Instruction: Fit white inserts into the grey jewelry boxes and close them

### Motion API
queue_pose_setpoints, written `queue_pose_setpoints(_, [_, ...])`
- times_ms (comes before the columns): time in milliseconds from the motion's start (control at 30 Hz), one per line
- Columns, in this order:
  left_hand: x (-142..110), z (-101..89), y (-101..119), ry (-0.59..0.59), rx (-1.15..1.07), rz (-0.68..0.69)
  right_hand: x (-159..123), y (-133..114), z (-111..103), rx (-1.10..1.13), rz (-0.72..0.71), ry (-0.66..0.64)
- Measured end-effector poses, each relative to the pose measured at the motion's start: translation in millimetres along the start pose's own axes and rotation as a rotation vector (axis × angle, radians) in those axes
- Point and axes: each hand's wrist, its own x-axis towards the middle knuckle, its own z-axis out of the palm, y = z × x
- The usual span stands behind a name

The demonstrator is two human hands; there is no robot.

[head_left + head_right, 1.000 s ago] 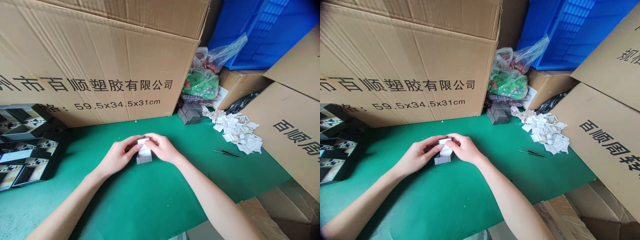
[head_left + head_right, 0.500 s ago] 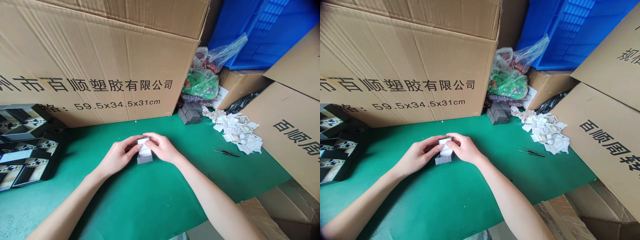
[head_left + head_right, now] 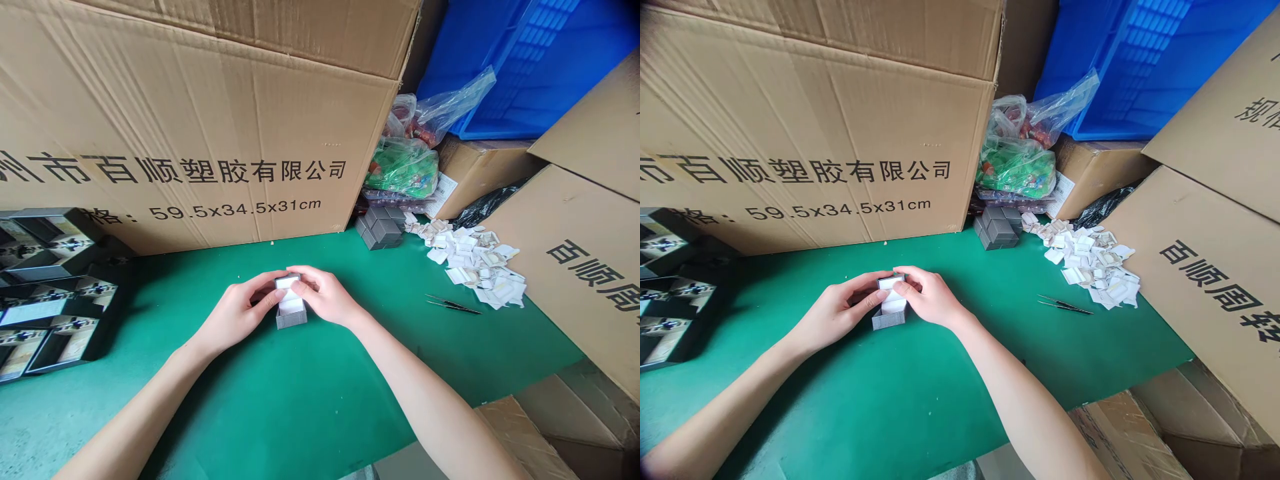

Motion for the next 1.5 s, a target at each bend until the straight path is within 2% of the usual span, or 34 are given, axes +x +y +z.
queue_pose_setpoints(833, [-0.3, 0.2, -2.8, -0.008, -0.05, -0.018, 0.0, -2.7, -0.8, -0.018, -0.002, -0.003])
queue_pose_setpoints(1100, [2.2, -2.3, 0.8, -0.018, -0.185, -0.064, -0.4, -4.3, -1.0, 0.005, -0.004, -0.016])
queue_pose_setpoints(1500, [2.1, -2.3, 0.5, -0.016, -0.243, -0.095, 0.9, -0.8, -1.0, 0.004, -0.01, -0.021])
